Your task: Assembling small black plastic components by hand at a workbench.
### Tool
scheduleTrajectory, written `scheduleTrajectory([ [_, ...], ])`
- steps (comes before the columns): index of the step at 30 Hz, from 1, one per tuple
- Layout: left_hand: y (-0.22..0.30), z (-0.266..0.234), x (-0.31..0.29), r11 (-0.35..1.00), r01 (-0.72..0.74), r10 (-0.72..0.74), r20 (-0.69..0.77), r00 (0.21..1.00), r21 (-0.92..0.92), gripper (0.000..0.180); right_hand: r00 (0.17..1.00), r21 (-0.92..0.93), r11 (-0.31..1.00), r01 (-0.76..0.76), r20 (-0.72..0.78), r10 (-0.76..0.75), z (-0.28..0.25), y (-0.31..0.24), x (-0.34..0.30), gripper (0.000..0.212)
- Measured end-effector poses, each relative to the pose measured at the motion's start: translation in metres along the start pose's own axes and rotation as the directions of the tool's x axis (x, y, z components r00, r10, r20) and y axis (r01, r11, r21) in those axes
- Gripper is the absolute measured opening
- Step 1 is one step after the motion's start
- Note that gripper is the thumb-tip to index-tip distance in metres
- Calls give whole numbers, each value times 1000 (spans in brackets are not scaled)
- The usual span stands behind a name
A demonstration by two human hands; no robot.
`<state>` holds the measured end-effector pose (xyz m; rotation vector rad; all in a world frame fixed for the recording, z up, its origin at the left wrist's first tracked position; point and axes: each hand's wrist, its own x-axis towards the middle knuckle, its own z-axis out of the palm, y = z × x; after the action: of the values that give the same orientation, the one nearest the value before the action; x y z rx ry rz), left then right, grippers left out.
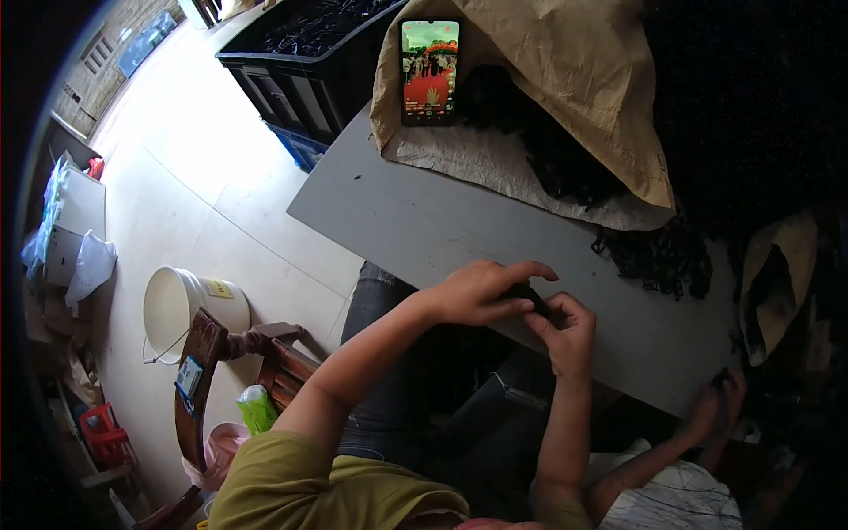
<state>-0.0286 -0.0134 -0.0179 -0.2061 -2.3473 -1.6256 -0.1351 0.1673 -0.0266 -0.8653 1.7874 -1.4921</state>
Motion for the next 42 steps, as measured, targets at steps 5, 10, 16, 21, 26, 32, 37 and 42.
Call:
scheduleTrajectory([
  [5, -5, -2, -4, 984, 22, -21, 5, 1000, -174, 31, 998, 14, 998, 59, -11, -59, 11, -16, -5, 16],
  [10, 20, -16, -21, 978, 156, -117, 258, 959, -136, 29, 960, -205, 966, 156, -198, -197, -20, -2, -22, 14],
  [16, -19, -32, 59, 819, -52, 154, -131, 979, 571, 38, 960, -198, 978, 61, -255, -112, -30, -1, -19, 10],
  [21, -67, -32, 148, 667, -22, 286, -229, 931, 745, 67, 841, -730, 675, 109, -294, -453, -21, -10, 38, 25],
  [26, -96, -5, 197, 550, -33, 470, -277, 838, 834, 82, 852, -869, 490, -71, -309, -423, -27, -7, 65, 32],
  [32, -79, -11, 172, 557, 112, 255, -298, 920, 823, 74, 881, -904, 425, -52, -241, -407, -22, 0, 50, 22],
  [37, -48, -13, 135, 504, 192, -66, -185, 981, 842, 65, 847, -844, 535, 35, -259, -464, -11, -2, 22, 22],
  [42, -24, -3, 86, 463, 171, -31, -176, 984, 870, 54, 818, -753, 656, 46, -349, -458, -11, 7, -7, 19],
])
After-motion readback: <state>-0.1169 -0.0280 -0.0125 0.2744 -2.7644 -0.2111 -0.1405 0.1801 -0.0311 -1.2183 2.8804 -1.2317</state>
